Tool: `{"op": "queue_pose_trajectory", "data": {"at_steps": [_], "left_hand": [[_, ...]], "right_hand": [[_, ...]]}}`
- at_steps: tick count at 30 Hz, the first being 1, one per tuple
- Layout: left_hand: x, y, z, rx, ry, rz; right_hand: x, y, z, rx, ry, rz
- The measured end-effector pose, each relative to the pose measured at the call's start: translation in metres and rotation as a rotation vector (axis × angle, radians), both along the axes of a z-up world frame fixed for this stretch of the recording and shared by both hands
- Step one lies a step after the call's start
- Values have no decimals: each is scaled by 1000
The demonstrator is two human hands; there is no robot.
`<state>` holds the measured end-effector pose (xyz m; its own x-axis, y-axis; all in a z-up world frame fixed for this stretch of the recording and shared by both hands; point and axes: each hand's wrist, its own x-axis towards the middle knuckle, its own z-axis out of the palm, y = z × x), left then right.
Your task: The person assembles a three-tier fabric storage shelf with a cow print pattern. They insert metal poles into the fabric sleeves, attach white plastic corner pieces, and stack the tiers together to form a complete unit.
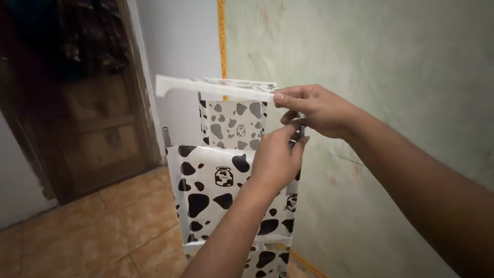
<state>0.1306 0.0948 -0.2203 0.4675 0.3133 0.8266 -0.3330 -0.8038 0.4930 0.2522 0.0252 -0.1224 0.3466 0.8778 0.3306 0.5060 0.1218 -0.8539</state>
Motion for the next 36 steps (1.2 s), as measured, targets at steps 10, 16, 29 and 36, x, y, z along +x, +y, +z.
{"op": "queue_pose_trajectory", "data": {"at_steps": [10, 16, 29, 36], "left_hand": [[-2, -7, 7, -12, -4, 13], [-4, -7, 5, -26, 19, 7], [-2, -6, -1, -16, -53, 11], [-5, -9, 0, -36, -33, 21]], "right_hand": [[3, -7, -8, 31, 64, 86], [-6, -6, -14, 23, 9, 22], [-9, -10, -14, 1, -23, 22], [-3, -11, -12, -26, -68, 36]]}}
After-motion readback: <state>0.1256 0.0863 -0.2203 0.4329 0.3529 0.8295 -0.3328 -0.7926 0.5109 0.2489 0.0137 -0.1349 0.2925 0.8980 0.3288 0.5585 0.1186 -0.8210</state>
